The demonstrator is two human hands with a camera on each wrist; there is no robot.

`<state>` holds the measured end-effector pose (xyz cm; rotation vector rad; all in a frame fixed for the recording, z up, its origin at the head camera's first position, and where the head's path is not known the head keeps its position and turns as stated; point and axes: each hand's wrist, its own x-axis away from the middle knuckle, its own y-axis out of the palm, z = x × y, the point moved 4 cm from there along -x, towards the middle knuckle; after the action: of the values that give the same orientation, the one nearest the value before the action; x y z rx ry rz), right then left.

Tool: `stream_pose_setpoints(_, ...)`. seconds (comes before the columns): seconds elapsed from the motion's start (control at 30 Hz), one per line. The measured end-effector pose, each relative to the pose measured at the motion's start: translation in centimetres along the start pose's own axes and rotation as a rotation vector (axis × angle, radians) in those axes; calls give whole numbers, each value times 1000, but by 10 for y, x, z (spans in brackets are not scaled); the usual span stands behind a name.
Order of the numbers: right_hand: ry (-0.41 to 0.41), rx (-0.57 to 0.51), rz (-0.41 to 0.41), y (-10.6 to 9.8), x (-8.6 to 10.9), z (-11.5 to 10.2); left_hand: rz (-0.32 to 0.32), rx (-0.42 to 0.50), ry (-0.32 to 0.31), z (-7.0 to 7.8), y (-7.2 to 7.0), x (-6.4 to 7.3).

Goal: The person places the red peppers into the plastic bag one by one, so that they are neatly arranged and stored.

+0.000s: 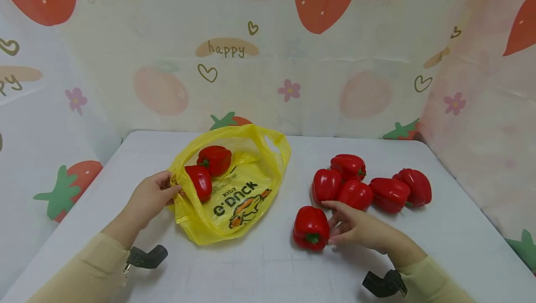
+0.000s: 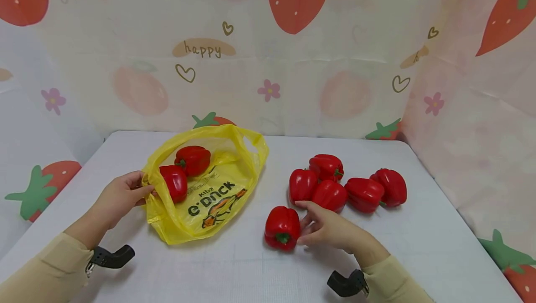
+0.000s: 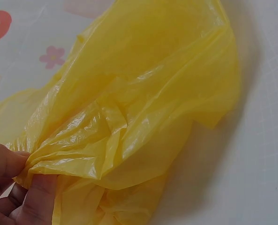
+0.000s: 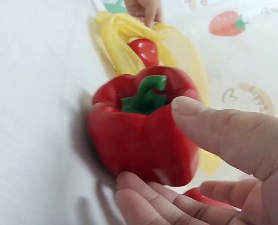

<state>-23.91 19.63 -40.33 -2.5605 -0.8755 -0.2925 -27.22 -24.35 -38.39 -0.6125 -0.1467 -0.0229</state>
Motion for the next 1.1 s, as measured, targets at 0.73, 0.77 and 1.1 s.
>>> stream_pose_setpoints(0.73, -60, 26, 84, 11, -17, 17, -3, 1, -2, -4, 0, -3)
stream_pose_setpoints(0.77, -70, 23, 86, 11, -18, 16, -3, 2, -3, -3, 1, -3)
stream_pose_setpoints(1.1, -141, -30, 62, 16, -23, 16, -1, 3, 13, -4, 1, -2)
